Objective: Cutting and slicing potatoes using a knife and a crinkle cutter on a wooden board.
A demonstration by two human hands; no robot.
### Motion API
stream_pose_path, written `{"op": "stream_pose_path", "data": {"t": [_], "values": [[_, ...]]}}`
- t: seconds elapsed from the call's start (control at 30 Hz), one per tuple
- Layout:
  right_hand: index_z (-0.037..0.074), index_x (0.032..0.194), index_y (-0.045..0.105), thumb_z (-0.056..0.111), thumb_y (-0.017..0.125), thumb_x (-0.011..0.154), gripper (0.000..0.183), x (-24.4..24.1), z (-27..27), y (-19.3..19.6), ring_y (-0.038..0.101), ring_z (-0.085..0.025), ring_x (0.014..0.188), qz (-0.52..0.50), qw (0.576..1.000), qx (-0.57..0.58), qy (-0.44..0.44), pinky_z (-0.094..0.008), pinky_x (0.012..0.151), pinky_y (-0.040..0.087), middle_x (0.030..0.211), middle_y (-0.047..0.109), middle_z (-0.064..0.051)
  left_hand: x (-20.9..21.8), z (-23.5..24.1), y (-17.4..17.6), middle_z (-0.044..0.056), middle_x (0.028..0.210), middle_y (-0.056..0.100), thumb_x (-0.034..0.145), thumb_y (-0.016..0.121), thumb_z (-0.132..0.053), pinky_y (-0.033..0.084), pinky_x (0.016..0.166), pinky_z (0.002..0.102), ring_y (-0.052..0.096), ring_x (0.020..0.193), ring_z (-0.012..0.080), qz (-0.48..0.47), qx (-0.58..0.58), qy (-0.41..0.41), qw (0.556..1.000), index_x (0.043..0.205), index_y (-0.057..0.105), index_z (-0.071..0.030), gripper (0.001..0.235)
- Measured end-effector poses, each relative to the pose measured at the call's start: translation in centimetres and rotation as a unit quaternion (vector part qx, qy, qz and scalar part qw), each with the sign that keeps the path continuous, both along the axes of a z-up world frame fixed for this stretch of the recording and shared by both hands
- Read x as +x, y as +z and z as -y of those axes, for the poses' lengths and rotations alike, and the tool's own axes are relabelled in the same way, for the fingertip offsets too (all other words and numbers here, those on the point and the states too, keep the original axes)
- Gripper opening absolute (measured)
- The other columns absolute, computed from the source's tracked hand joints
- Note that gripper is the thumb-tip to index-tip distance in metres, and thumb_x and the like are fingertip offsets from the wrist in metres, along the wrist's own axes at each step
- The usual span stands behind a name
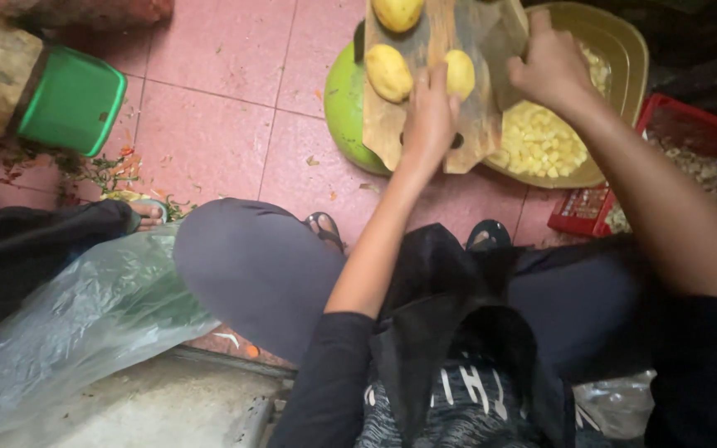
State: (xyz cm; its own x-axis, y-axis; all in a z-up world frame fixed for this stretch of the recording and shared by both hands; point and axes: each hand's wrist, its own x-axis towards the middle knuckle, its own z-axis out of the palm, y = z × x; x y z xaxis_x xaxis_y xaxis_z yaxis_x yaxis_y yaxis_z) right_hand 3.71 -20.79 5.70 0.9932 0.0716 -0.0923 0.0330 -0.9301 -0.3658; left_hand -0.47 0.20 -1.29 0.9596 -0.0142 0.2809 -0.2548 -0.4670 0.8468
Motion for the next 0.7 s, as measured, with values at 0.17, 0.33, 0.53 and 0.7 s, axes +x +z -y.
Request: {"op": "stream_pose_path", "data": {"t": [0.17,0.33,0.53,0.7], "values": [[-0.004,0.117,0.057,0.025,0.072,0.102,0.036,-1.0,-3.1,1.3,0.068,-0.05,0.091,0.031,0.999,0.02,0.011,-0.058,0.082,0.052,0.092,0.07,-0.029,0.7,1.2,0.1,0.02,0.119,0.062,0.089,0.071,-0.008,0.052,0.096,0.047,0.061,0.113,0.0417,0.016,-0.006,0.007,1.0,0.123,0.061,-0.006,0.035],[-0.007,0.112,0.058,0.022,0.072,0.098,0.035,-1.0,-4.0,2.1,0.067,-0.052,0.082,0.02,0.999,-0.013,0.026,-0.058,0.076,0.053,0.085,0.067,-0.031,0.9,1.4,-0.2,0.019,0.117,0.062,0.088,0.073,-0.011,0.052,0.094,0.046,0.062,0.111,0.0407,0.021,-0.018,0.026,0.999,0.117,0.061,-0.006,0.032],[-0.011,0.124,0.054,0.019,0.064,0.106,0.036,0.0,-3.8,2.6,0.072,-0.047,0.072,-0.032,0.999,0.006,0.005,-0.052,0.066,0.058,0.081,0.068,-0.028,0.3,1.3,0.5,0.018,0.117,0.062,0.089,0.073,-0.012,0.052,0.093,0.045,0.063,0.11,0.0388,0.026,-0.041,0.033,0.998,0.117,0.062,-0.007,0.031],[-0.014,0.116,0.06,0.019,0.075,0.105,0.037,1.1,-3.9,2.5,0.068,-0.05,0.081,0.086,0.996,0.018,0.034,-0.053,0.074,0.055,0.082,0.067,-0.031,-0.1,1.1,0.3,0.016,0.117,0.062,0.092,0.071,-0.012,0.053,0.093,0.044,0.063,0.108,0.0372,0.043,-0.036,0.035,0.998,0.119,0.063,-0.009,0.028]]}}
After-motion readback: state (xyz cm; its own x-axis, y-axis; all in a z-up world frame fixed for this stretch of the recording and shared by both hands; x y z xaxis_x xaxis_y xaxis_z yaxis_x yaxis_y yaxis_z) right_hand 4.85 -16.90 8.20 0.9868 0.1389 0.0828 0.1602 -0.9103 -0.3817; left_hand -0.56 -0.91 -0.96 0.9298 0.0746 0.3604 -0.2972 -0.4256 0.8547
